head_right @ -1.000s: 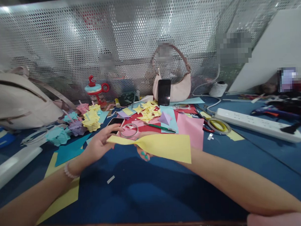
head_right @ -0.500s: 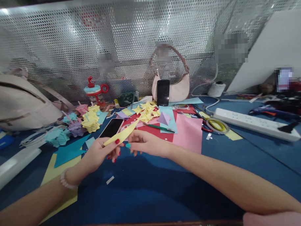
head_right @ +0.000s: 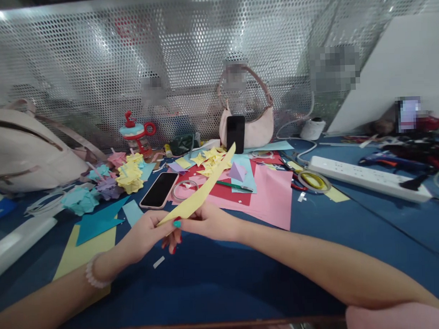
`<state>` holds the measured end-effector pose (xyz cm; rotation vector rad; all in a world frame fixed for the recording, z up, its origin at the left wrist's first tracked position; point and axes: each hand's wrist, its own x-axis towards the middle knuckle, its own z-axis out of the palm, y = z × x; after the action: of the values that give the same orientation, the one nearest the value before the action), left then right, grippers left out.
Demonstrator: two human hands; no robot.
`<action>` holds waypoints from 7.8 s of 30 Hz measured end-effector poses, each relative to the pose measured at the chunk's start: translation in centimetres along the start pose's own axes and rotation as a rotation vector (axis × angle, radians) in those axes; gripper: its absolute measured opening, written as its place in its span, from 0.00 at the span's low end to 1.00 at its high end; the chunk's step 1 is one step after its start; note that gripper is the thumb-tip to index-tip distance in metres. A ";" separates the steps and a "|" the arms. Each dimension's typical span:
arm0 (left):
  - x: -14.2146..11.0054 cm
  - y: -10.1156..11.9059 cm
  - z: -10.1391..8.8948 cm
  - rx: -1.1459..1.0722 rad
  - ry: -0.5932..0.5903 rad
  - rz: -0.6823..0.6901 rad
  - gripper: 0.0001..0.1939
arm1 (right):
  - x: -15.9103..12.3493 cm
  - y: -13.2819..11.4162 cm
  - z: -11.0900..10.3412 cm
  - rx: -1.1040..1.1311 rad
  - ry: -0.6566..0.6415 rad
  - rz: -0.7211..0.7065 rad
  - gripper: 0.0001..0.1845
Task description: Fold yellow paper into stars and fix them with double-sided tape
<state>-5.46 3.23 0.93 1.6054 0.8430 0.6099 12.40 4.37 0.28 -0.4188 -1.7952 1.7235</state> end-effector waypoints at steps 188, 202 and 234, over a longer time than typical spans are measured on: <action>-0.6 -0.7 1.6 1.114 -0.507 0.349 0.32 | -12.1 -1.5 2.7 -1.553 -0.054 0.215 0.24; -0.5 -0.6 1.5 1.082 -0.538 0.329 0.34 | -12.4 -0.7 2.8 -1.677 -0.091 0.242 0.31; -0.1 -0.7 -0.3 1.003 -0.578 0.382 0.35 | -12.6 -3.4 4.0 -1.456 -0.331 0.145 0.20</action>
<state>-5.89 3.37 0.32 2.7080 0.3871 -0.1086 20.16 -6.80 1.15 -0.8426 -3.0732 0.2287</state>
